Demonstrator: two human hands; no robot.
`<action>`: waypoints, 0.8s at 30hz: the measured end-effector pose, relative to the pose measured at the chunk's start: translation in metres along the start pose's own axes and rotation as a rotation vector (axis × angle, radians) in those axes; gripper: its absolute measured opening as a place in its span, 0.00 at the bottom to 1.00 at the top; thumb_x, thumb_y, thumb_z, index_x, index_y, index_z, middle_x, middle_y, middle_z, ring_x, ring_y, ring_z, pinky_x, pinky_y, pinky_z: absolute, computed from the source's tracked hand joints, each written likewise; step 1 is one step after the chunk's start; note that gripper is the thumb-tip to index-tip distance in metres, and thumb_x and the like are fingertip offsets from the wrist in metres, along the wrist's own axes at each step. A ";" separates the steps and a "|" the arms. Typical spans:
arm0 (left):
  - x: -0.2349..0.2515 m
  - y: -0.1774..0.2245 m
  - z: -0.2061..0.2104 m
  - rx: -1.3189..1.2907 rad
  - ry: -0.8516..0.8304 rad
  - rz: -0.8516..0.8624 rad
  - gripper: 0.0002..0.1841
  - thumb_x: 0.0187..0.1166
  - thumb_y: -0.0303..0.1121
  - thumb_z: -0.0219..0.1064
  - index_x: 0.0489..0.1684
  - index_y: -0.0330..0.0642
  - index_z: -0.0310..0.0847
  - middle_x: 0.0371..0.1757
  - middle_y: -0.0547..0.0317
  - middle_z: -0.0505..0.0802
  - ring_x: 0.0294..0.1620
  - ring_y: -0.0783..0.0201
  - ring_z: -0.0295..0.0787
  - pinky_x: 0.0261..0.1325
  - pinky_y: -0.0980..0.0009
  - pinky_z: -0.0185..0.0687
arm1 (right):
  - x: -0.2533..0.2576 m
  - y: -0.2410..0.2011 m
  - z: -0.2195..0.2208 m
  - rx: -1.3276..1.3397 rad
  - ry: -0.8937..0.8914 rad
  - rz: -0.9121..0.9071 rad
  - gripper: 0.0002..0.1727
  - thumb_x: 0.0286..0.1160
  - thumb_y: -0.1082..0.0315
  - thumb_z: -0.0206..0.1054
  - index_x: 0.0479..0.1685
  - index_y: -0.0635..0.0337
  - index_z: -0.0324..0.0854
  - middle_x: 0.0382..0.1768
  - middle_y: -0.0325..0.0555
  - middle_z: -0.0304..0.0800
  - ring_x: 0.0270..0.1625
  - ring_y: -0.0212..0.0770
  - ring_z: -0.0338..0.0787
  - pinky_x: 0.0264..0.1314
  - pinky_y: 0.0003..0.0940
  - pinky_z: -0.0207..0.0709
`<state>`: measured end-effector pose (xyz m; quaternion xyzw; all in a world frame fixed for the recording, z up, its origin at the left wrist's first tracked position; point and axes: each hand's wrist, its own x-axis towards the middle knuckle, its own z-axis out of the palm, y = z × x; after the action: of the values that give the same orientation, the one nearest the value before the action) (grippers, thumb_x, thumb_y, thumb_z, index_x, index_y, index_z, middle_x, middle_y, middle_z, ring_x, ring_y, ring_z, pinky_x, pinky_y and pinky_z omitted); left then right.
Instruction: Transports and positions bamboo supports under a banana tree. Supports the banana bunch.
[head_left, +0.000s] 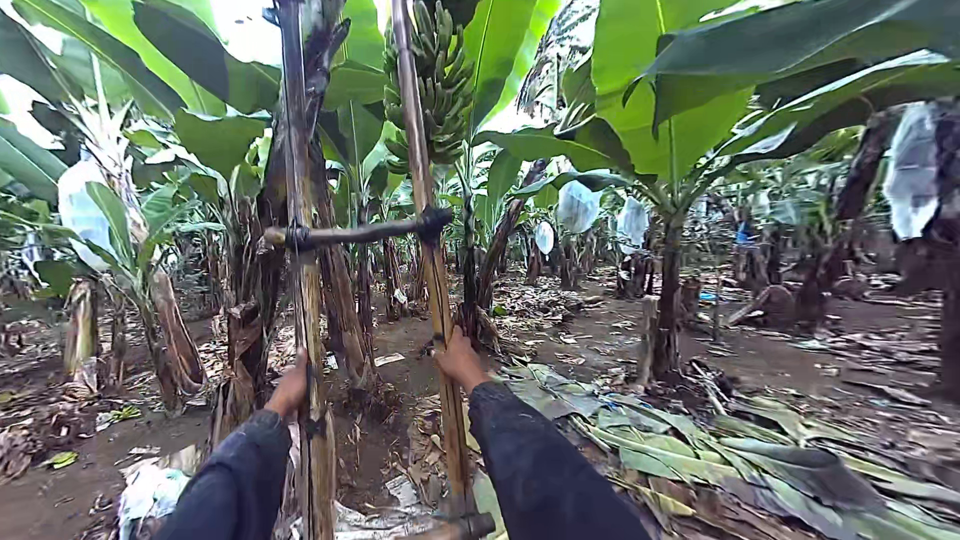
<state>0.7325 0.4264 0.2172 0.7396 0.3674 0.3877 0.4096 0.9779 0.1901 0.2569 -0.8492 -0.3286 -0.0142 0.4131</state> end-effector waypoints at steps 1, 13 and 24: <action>0.006 -0.037 0.020 0.040 -0.041 -0.060 0.49 0.88 0.68 0.26 0.74 0.29 0.76 0.69 0.26 0.85 0.71 0.34 0.82 0.72 0.32 0.73 | 0.017 0.010 0.031 0.011 -0.027 0.037 0.56 0.71 0.49 0.75 0.94 0.63 0.43 0.79 0.70 0.71 0.75 0.67 0.81 0.76 0.64 0.75; 0.099 -0.236 0.113 0.067 0.024 -0.096 0.40 0.92 0.60 0.27 0.86 0.38 0.66 0.81 0.36 0.78 0.85 0.43 0.71 0.86 0.39 0.60 | 0.096 0.145 0.270 0.136 0.170 0.241 0.49 0.63 0.54 0.79 0.89 0.55 0.60 0.64 0.61 0.90 0.64 0.61 0.91 0.68 0.65 0.80; 0.082 -0.248 0.110 -0.071 0.046 -0.115 0.38 0.94 0.56 0.28 0.88 0.34 0.62 0.85 0.35 0.74 0.89 0.47 0.66 0.91 0.46 0.54 | 0.096 0.162 0.276 0.204 0.185 0.167 0.49 0.58 0.59 0.81 0.87 0.55 0.63 0.57 0.65 0.91 0.59 0.64 0.92 0.63 0.68 0.81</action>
<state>0.8082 0.5594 -0.0210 0.6932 0.4043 0.3932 0.4488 1.0774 0.3670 -0.0084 -0.8222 -0.2174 -0.0246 0.5255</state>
